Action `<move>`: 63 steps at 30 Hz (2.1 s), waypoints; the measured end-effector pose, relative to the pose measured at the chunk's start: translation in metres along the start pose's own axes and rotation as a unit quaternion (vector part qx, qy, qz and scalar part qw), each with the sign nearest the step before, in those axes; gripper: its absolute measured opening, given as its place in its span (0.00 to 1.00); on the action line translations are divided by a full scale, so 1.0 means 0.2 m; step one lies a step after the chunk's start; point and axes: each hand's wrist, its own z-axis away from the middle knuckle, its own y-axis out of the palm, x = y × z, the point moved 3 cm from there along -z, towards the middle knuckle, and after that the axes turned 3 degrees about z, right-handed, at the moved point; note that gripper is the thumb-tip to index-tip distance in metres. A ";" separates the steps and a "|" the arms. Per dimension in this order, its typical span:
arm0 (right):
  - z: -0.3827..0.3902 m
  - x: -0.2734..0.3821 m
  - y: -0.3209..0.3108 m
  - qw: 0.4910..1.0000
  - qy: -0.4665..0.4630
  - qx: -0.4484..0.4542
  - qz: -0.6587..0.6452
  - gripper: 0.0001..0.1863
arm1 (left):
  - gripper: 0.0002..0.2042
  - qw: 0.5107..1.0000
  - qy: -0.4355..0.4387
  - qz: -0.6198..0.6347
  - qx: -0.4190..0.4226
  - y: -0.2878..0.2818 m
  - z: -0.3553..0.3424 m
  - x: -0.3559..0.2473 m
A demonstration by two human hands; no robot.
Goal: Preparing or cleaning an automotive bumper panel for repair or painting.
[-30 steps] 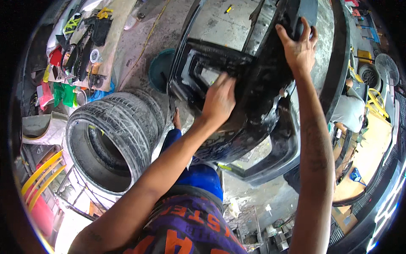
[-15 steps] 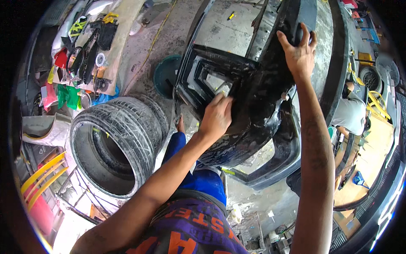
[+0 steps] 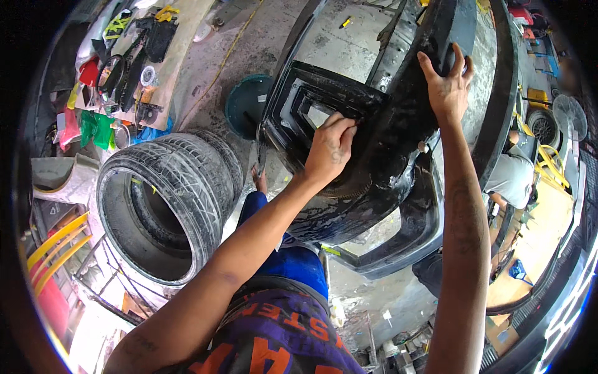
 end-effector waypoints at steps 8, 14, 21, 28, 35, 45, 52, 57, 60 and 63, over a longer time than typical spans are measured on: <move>-0.02 -0.08 0.03 0.998 -0.043 -0.025 0.034 0.52 | 0.02 0.998 0.020 -0.041 -0.047 0.09 0.00 -0.06; 0.02 -0.01 0.00 1.000 -0.004 0.000 0.002 0.52 | 0.02 0.999 0.020 -0.006 -0.028 0.06 0.02 -0.07; -0.01 0.01 -0.01 1.000 0.000 -0.003 -0.012 0.52 | 0.02 0.999 0.008 -0.005 0.041 -0.08 0.03 -0.09; -0.05 -0.16 0.01 0.995 -0.070 -0.030 0.062 0.50 | 0.11 0.967 -0.128 -0.138 -0.171 -1.03 -0.01 0.22; 0.00 -0.02 0.04 0.995 -0.097 -0.004 0.002 0.45 | 0.08 0.863 -0.153 -0.481 -0.013 -1.53 -0.03 2.07; 0.07 -0.02 -0.01 0.981 0.022 0.128 -0.144 0.33 | 0.10 0.849 -0.242 -0.454 0.119 -1.21 0.11 3.20; 0.13 0.04 -0.01 0.983 0.073 0.086 -0.148 0.36 | 0.11 0.884 -0.143 -0.423 0.141 -1.34 0.23 3.33; 0.14 0.10 0.11 0.966 0.093 0.055 -0.234 0.38 | 0.13 0.917 -0.262 -0.299 0.038 -1.33 0.23 2.83; 0.01 0.06 -0.06 0.994 -0.048 0.035 -0.097 0.41 | 0.15 0.926 -0.208 -0.310 -0.049 -1.46 -0.10 2.30; 0.04 0.14 -0.07 1.000 0.004 0.003 0.003 0.46 | 0.15 0.967 -0.140 -0.142 -0.158 -1.57 -0.33 1.63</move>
